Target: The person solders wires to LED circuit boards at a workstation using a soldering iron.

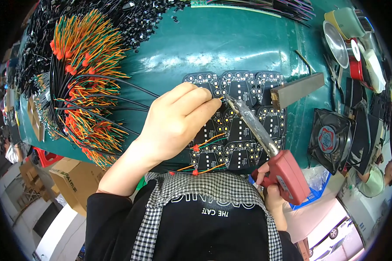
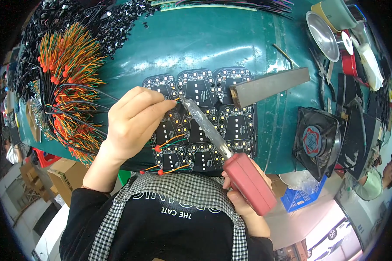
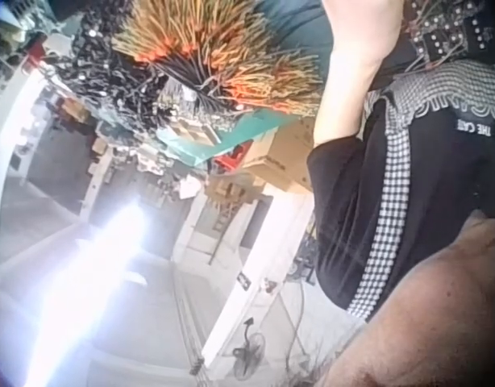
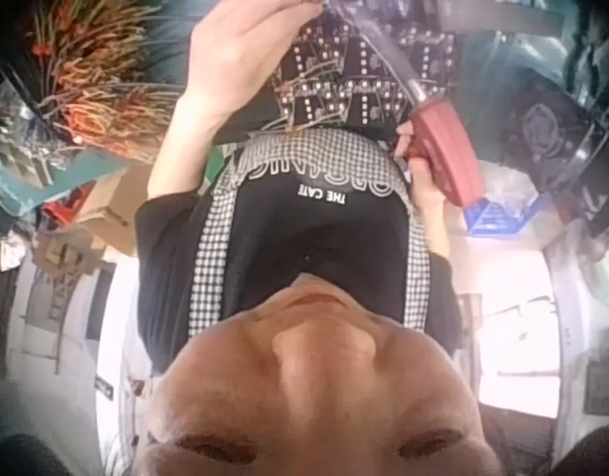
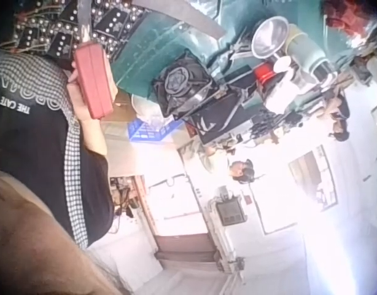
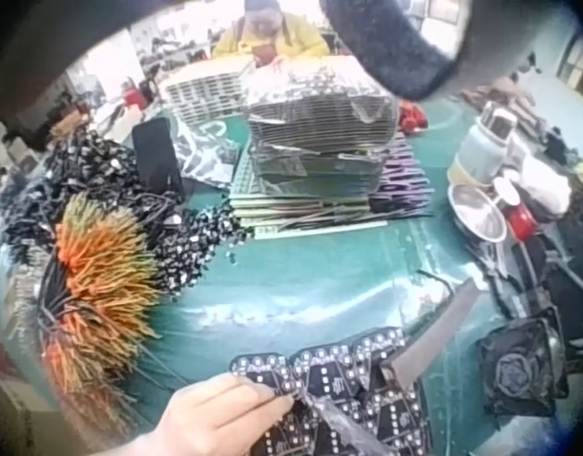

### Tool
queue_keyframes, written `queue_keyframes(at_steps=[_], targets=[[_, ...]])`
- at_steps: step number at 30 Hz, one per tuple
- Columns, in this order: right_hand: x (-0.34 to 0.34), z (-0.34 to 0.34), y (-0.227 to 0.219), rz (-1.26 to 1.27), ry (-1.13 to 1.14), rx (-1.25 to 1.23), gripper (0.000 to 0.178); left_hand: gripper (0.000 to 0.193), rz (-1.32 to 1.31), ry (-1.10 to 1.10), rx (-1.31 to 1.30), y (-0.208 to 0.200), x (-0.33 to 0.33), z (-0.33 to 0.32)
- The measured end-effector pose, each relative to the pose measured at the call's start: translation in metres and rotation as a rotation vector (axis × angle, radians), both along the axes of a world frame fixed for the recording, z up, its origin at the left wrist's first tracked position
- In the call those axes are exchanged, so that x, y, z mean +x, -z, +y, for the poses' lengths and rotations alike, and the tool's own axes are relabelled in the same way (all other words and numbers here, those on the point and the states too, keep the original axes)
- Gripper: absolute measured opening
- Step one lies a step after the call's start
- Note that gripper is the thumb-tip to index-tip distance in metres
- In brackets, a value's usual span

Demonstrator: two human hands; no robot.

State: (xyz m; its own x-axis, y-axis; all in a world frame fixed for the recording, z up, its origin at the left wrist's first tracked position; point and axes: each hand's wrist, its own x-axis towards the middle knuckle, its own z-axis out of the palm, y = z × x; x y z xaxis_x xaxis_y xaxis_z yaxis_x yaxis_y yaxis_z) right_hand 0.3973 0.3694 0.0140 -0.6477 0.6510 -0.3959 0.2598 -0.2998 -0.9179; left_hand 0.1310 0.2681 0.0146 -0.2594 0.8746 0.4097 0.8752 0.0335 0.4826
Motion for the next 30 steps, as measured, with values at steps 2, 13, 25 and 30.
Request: queue_keyframes(at_steps=[2, 13, 25, 30], targets=[[0.003, 0.000, 0.002, 0.005, 0.005, -0.007, 0.091, 0.028, -0.010, 0.003, -0.004, 0.000, 0.000, 0.000], [0.004, -0.001, 0.003, 0.031, 0.006, 0.006, 0.088, 0.028, -0.046, 0.012, -0.004, -0.001, -0.001, 0.001], [0.033, 0.001, 0.029, -0.125, -0.238, 0.500, 0.078, 0.023, -0.061, 0.004, -0.015, 0.000, -0.001, 0.001], [0.018, -0.004, 0.012, 0.031, -0.047, 0.310, 0.069, 0.022, -0.055, -0.002, -0.002, 0.000, 0.001, 0.002]])
